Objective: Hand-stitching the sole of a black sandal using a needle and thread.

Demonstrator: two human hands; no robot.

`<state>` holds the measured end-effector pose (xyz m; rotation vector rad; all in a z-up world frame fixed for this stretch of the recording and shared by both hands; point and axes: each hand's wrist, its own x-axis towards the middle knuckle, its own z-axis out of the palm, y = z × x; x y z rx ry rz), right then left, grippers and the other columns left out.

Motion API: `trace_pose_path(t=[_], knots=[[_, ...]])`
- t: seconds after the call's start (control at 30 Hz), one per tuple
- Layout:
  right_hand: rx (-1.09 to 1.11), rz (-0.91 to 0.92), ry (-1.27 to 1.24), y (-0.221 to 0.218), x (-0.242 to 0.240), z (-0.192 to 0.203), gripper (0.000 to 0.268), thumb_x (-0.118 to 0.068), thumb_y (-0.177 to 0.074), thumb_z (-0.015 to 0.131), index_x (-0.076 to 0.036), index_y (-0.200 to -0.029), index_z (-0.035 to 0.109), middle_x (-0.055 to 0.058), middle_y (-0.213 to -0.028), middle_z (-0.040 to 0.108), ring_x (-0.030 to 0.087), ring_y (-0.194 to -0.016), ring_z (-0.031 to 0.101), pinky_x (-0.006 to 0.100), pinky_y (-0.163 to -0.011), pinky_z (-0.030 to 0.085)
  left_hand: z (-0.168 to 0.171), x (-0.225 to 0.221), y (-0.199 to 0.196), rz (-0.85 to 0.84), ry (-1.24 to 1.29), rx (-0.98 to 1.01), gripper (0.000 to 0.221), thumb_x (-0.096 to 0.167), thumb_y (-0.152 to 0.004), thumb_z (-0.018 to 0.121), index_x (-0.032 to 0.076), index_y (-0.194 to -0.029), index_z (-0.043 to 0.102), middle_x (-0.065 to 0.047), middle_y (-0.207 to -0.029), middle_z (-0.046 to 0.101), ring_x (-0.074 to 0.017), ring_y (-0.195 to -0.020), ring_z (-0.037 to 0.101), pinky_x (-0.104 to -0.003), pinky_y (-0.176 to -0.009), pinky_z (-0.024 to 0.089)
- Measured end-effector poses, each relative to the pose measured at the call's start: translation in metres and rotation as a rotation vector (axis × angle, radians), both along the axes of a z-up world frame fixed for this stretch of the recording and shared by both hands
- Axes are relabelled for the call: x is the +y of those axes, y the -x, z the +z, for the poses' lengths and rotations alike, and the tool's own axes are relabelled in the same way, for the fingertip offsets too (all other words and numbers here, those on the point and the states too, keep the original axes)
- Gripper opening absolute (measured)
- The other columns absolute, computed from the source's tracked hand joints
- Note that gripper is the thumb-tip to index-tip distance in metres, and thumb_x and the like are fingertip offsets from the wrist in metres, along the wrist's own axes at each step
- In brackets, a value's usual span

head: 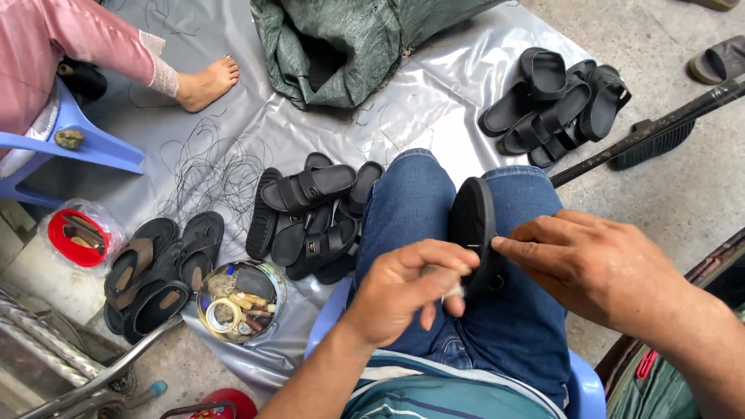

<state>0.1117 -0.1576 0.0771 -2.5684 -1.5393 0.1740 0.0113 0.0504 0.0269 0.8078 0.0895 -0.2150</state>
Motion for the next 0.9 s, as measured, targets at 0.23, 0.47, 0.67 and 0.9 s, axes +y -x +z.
trace_pose_path(t=[0.23, 0.47, 0.67, 0.9], knots=[[0.036, -0.035, -0.053, 0.005, 0.002, -0.001, 0.029, -0.021, -0.082, 0.055, -0.023, -0.111, 0.059, -0.005, -0.095, 0.061, 0.019, -0.073, 0.058, 0.034, -0.047, 0.049, 0.009, -0.006, -0.017, 0.007, -1.289, -0.189, 0.026, 0.02, -0.083, 0.052, 0.016, -0.107, 0.046, 0.002, -0.086, 0.064, -0.0234, -0.083, 0.064, -0.039, -0.067, 0.048], [-0.043, -0.07, 0.248, 0.008, -0.004, -0.001, 0.045, -0.03, -0.079, 0.054, -0.033, -0.123, 0.045, -0.004, -0.087, 0.051, 0.019, -0.069, 0.058, 0.036, -0.04, 0.051, 0.044, -0.002, -0.021, -0.404, -1.32, -0.137, 0.054, 0.016, -0.084, 0.039, 0.036, -0.134, 0.037, -0.008, -0.08, 0.045, -0.0344, -0.074, 0.058, -0.047, -0.068, 0.044], [-0.183, 0.004, 0.094, 0.007, 0.0, -0.003, 0.038, -0.026, -0.079, 0.054, -0.032, -0.116, 0.055, -0.009, -0.083, 0.054, 0.017, -0.064, 0.053, 0.032, -0.044, 0.048, 0.005, -0.019, -0.007, 0.087, -1.145, -0.056, 0.032, 0.02, -0.078, 0.058, 0.018, -0.109, 0.05, 0.005, -0.084, 0.069, -0.0196, -0.078, 0.068, -0.032, -0.074, 0.05], [-0.189, 0.019, 0.051, 0.011, 0.015, -0.006, 0.026, -0.023, -0.078, 0.055, -0.021, -0.104, 0.061, -0.005, -0.084, 0.059, 0.02, -0.065, 0.056, 0.034, -0.044, 0.05, -0.009, -0.038, 0.001, 0.344, -0.957, -0.015, 0.025, 0.01, -0.076, 0.066, 0.011, -0.095, 0.05, -0.003, -0.081, 0.069, -0.0129, -0.076, 0.07, -0.022, -0.07, 0.058]])
